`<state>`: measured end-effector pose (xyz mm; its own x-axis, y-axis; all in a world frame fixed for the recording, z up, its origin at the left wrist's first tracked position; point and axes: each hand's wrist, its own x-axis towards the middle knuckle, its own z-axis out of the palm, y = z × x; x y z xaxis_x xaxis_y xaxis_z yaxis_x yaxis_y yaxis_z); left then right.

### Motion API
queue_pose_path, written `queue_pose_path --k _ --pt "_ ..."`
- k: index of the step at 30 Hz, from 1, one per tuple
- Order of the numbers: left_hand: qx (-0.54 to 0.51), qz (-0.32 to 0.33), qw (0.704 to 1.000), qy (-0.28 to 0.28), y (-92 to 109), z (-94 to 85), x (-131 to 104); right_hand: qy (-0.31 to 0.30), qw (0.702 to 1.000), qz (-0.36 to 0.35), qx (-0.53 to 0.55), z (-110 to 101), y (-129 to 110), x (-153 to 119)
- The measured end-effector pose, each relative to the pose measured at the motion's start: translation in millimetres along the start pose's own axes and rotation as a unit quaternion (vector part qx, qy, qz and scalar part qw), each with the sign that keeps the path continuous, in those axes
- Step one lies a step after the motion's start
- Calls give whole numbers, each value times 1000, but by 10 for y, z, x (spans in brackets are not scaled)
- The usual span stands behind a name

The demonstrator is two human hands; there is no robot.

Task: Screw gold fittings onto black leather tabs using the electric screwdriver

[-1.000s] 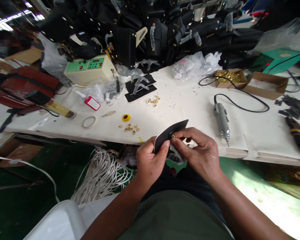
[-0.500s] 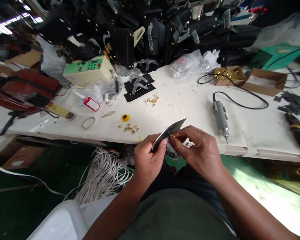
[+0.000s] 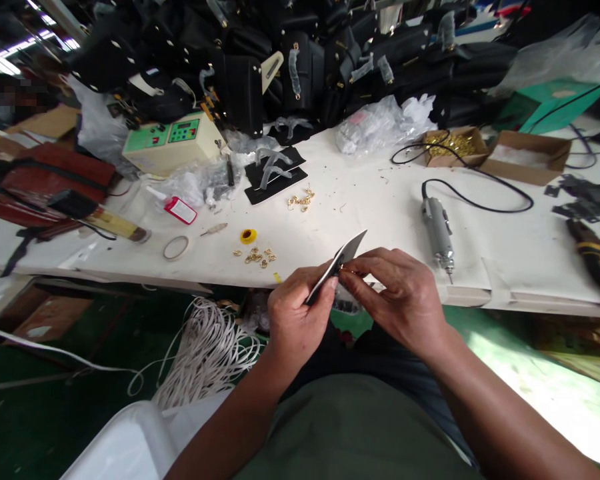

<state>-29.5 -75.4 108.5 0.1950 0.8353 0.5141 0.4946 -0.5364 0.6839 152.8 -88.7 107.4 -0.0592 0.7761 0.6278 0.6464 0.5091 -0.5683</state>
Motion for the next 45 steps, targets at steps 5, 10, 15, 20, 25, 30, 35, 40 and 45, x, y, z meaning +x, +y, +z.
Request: queue_pose_path --k 5,10,15,20,25,30,35,40,45 --pt "-27 -24 999 -26 14 -15 2 -26 998 -48 -28 -80 45 31" --pt "-44 17 999 -27 8 12 -16 -77 976 140 150 -73 27 55" --pt "-34 22 999 -25 -52 29 -40 -92 908 285 293 75 20 10" --pt "-49 -93 995 3 -131 55 -123 -23 934 256 250 191 13 -89" --pt "-54 -111 992 11 -115 72 -148 -14 944 237 230 187 -2 -111" --pt "-29 -97 995 14 -67 50 -149 -1 972 175 155 159 -10 -103" --pt "-21 -65 998 17 -52 32 -171 7 994 89 59 131 1 -134" --pt "-20 -34 999 -4 -42 8 -157 -26 997 63 43 80 12 -104" --pt "-21 -9 999 -26 -70 6 -157 -48 974 161 154 99 12 -71"
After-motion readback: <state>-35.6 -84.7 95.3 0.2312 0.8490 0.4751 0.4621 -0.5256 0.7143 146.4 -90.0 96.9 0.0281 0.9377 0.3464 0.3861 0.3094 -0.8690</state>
